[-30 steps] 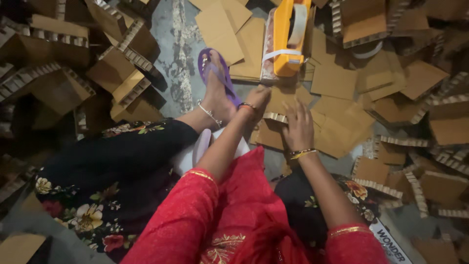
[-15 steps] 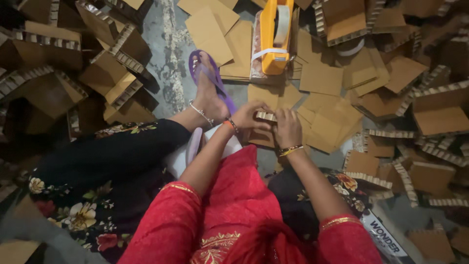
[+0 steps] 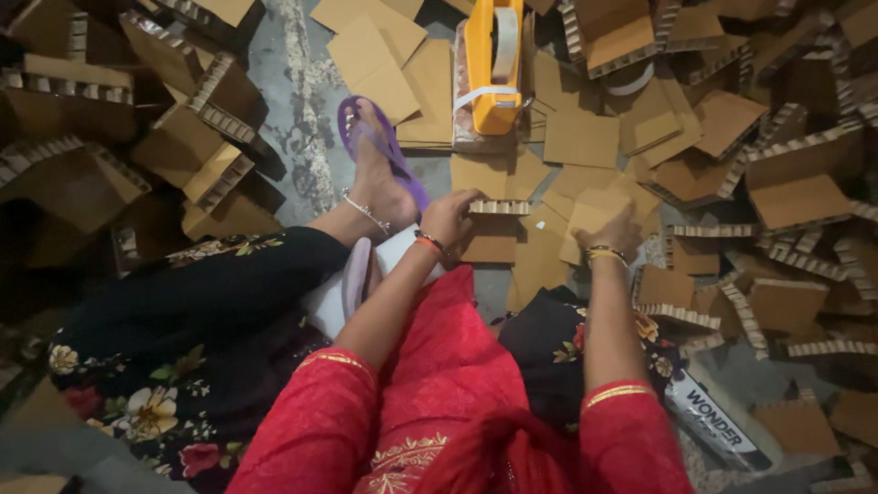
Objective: The person sits on the floor and assembles small cardboard boxes by folding the flaps and securing them with adhesive tape. They repeatedly pick up flat cardboard pieces, fold them into box shapes, and use a yellow tape dispenser to seal the edges.
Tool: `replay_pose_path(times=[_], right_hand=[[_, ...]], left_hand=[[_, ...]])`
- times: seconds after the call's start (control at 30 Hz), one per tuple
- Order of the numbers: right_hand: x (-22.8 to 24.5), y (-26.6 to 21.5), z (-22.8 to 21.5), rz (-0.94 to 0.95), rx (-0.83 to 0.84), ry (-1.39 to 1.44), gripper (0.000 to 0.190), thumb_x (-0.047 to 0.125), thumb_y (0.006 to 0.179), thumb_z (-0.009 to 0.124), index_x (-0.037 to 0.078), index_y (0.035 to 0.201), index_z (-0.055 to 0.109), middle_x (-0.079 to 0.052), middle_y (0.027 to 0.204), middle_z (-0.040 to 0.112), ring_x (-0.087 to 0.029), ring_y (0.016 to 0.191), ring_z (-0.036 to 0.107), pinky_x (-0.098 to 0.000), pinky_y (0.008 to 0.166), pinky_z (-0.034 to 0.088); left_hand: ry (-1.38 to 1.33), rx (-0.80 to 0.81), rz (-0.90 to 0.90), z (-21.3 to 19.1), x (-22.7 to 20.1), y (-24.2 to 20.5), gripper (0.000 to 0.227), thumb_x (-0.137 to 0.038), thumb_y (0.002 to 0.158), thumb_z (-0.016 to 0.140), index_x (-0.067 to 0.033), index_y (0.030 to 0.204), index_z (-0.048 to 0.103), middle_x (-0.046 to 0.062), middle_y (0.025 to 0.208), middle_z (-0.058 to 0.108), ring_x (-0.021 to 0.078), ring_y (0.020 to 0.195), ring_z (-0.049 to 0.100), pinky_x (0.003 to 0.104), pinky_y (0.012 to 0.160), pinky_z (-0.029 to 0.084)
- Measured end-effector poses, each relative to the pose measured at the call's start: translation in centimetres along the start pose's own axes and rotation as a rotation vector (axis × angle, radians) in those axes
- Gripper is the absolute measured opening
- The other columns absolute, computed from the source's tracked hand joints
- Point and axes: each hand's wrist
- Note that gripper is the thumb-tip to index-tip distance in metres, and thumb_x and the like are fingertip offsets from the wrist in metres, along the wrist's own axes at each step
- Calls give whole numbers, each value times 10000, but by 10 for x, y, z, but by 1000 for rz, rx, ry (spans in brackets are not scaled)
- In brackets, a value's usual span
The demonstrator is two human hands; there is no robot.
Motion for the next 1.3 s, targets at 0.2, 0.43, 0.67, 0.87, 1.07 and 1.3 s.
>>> replay_pose_path(times=[0.2, 0.43, 0.67, 0.87, 1.07, 1.3], right_hand=[[-21, 45, 11, -272, -82, 1097, 570, 230, 941, 811, 3, 1385, 536, -111, 1251, 725, -245, 1104, 723, -355, 956, 581], [-5, -18, 0, -1367, 114, 775, 385, 240, 1034, 437, 153, 1262, 734, -81, 1374, 699, -312, 1479, 496, -433, 1235, 416], [54, -82, -34, -1261, -99, -59, 423, 262, 871, 739, 284, 1288, 671, -30, 1525, 520, -313, 1412, 471, -553, 1196, 277], [95, -90, -32, -1196, -197, 171, 840, 356, 784, 816, 139, 1516, 465, -214, 1482, 437, -445, 1360, 426, -562, 1134, 330], [92, -90, -36, -1273, -82, 66, 862, 296, 687, 879, 127, 1433, 481, -152, 1430, 474, -409, 1314, 465, -537, 1109, 367], [83, -105, -8, -1151, -174, 310, 640, 174, 744, 844, 198, 1321, 569, -97, 1410, 531, -382, 1331, 495, -508, 1112, 417]], left_hand=[[-16, 7, -6, 0, 6, 2, 432, -36, 746, 637, -215, 1135, 688, 70, 974, 712, 293, 861, 707, 409, 770, 571], [11, 7, -7, 8, 21, 2, 335, -117, 785, 681, -180, 1114, 699, 107, 987, 716, 348, 910, 689, 447, 776, 552], [-43, 27, -152, 23, 36, 3, 238, -245, 837, 736, -160, 1057, 709, 126, 999, 720, 355, 915, 698, 439, 776, 563], [-17, 2, 3, 26, 45, 4, 337, -180, 822, 703, -185, 1158, 690, 113, 1076, 715, 370, 972, 679, 437, 786, 558], [25, 99, 52, 11, 33, 9, 387, -160, 839, 704, -210, 1222, 685, 108, 1120, 725, 344, 1009, 696, 421, 864, 563], [-80, 196, -94, -2, 22, 13, 483, -31, 831, 602, -217, 1261, 719, 116, 1136, 743, 310, 988, 723, 368, 869, 577]])
Point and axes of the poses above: each hand's wrist, its own y-axis towards the middle knuckle, its own z-axis out of the palm, x = y × z
